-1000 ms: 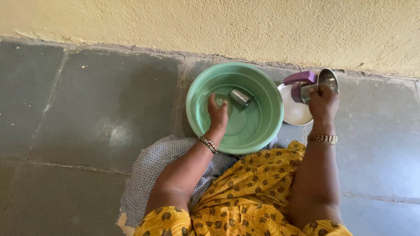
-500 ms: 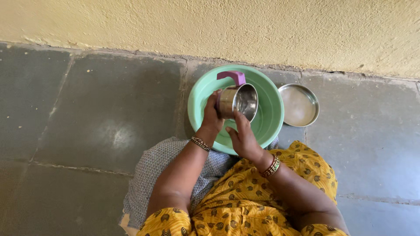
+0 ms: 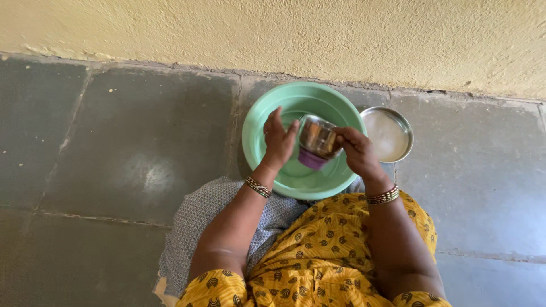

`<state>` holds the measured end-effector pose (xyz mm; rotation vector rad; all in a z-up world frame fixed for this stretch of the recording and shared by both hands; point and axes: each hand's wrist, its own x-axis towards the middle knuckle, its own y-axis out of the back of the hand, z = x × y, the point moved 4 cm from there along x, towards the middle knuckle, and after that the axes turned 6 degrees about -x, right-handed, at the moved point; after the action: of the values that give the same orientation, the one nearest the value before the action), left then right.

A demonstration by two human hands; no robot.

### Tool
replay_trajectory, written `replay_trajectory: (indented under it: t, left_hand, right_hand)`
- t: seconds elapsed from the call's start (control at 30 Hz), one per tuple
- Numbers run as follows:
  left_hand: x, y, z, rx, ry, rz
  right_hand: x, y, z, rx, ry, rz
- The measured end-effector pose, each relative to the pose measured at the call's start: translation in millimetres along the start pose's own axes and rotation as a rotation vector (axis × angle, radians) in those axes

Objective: The person sits on the floor and washes metal kitchenware by hand in a green plastic basin. They scrub a metal cup, a small metal bowl, and a metal plate using a purple sponge, rinsing each item in the basin water before stacking them.

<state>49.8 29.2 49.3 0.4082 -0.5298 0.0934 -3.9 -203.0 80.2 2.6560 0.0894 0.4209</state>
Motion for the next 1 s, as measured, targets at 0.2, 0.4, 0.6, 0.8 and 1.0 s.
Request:
replay_trajectory:
  t: [0.2,0.4,0.6,0.8,1.0]
  left_hand:
    - [-25.0,-24.4,32.8,-0.658,0.189,-0.582]
    - [-18.9,-11.9,17.8,-1.087,0.487,-0.449]
    - [-29.4,-37.7,-26.0,-1.515,0.888,0.017]
    - [-60.0,-84.1,-90.1,-1.275,1.026,0.218]
    - [-91.0,-120.0,-109.8,-1.038,1.336,0.137]
  right_hand:
    - [-2.4,-6.7,-36.0,-0.043,-0.060,-0.071]
    - [13.6,-4.5,-63.5,0.265,0.096,-0.158]
    - [14.4,-10.6,-31.1,0.842,-0.329,-0.202]
    - [5.7,-19.6,-6.3,0.445,-0.391,-0.391]
    - [5.3,-35.1,38.7,0.161,-0.697,-0.293]
